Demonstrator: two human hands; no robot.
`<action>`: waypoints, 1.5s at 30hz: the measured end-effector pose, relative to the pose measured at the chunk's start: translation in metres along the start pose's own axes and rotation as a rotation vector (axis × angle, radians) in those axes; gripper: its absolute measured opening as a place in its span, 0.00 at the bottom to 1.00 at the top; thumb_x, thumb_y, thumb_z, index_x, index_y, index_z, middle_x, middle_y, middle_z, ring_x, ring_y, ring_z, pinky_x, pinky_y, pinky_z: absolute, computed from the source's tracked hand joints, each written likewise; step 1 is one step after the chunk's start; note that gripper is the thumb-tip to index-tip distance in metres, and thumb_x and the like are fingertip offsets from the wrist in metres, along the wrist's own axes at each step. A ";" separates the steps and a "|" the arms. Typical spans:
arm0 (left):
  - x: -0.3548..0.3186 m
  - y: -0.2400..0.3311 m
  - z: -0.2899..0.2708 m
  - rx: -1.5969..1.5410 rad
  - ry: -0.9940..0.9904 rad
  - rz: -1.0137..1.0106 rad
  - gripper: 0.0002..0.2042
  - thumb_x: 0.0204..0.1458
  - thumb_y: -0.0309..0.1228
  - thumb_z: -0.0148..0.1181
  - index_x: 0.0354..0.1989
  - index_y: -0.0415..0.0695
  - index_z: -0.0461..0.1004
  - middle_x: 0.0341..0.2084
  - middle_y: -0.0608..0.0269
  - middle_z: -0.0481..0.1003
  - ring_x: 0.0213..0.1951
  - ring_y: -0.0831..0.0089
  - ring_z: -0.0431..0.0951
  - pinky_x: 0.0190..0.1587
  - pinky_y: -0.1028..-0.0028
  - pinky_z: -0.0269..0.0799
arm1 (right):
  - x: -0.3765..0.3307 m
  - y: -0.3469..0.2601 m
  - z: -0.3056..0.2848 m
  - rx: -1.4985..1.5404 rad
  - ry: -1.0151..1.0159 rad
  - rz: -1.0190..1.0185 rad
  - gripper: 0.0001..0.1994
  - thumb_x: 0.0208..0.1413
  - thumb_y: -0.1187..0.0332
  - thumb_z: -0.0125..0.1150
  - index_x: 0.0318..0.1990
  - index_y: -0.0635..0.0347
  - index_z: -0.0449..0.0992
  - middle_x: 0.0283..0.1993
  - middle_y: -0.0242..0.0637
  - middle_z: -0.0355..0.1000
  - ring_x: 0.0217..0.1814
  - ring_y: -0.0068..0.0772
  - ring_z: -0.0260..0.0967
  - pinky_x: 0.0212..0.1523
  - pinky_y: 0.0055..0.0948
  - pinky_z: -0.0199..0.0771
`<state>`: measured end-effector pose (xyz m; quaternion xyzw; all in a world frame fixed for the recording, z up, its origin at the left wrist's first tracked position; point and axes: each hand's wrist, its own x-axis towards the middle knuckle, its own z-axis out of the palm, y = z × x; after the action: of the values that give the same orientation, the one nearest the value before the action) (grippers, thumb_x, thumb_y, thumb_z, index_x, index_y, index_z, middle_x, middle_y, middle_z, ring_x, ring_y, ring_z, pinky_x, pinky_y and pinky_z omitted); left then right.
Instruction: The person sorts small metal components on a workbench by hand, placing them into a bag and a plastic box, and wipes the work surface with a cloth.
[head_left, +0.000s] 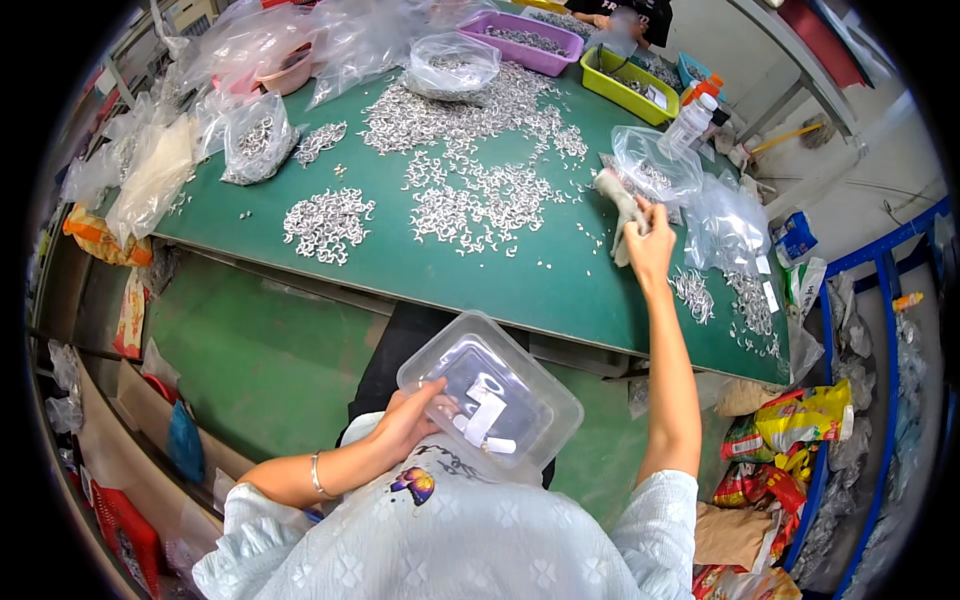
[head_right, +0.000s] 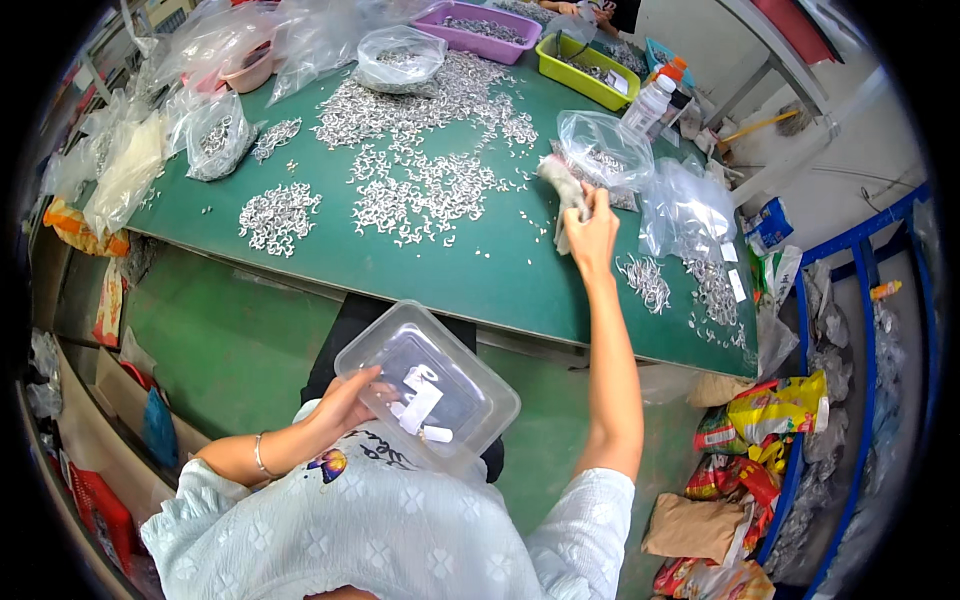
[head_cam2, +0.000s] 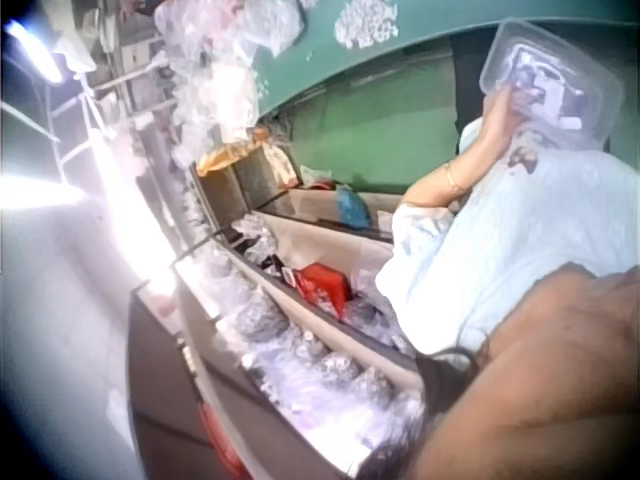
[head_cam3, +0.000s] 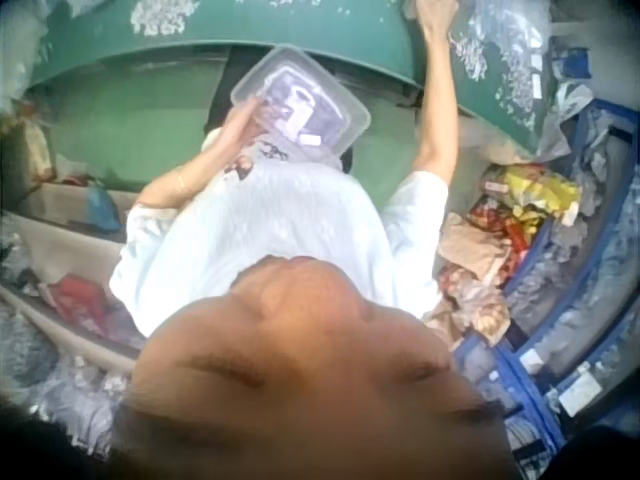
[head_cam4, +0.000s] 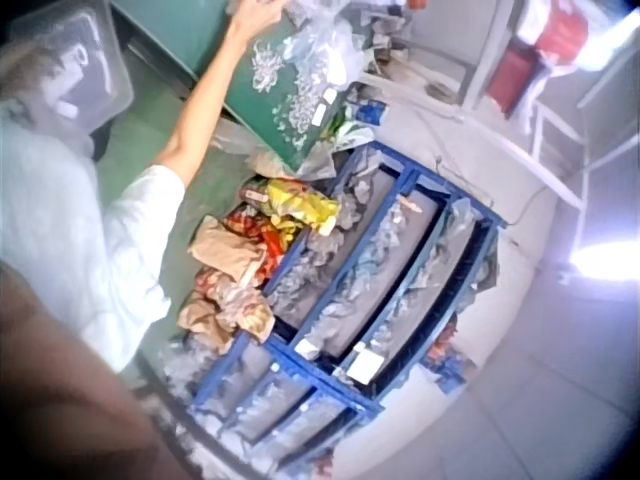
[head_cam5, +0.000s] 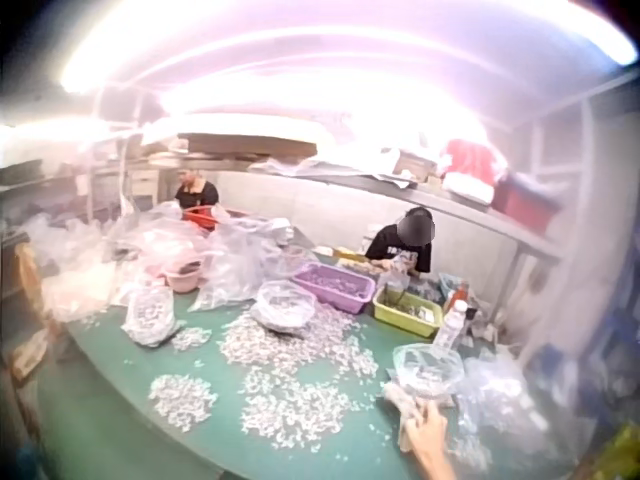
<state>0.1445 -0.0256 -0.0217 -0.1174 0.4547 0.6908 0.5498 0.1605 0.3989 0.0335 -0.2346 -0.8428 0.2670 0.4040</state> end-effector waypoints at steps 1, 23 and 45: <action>0.003 -0.005 -0.001 0.014 0.015 -0.006 0.13 0.58 0.35 0.58 0.44 0.39 0.69 0.35 0.54 0.78 0.44 0.60 0.80 0.49 0.58 0.76 | -0.001 0.002 0.002 -0.046 -0.095 0.068 0.11 0.45 0.74 0.54 0.34 0.66 0.61 0.51 0.58 0.73 0.44 0.62 0.73 0.45 0.41 0.73; 0.085 -0.042 0.019 -0.075 0.119 -0.015 0.04 0.56 0.26 0.51 0.38 0.44 0.65 0.31 0.57 0.73 0.40 0.62 0.78 0.50 0.55 0.73 | -0.024 0.031 0.018 -0.222 -0.523 0.253 0.30 0.54 0.56 0.50 0.65 0.55 0.64 0.71 0.54 0.51 0.72 0.63 0.47 0.71 0.48 0.45; 0.098 -0.042 0.029 -0.082 0.056 0.039 0.11 0.58 0.28 0.50 0.47 0.42 0.63 0.34 0.56 0.73 0.43 0.61 0.78 0.48 0.55 0.76 | -0.099 -0.049 -0.007 0.156 -0.673 0.028 0.19 0.45 0.73 0.44 0.47 0.65 0.68 0.63 0.45 0.66 0.73 0.52 0.49 0.75 0.49 0.37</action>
<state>0.1546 0.0594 -0.0908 -0.1503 0.4431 0.7159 0.5182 0.2131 0.3038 0.0136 -0.1135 -0.9026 0.3986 0.1164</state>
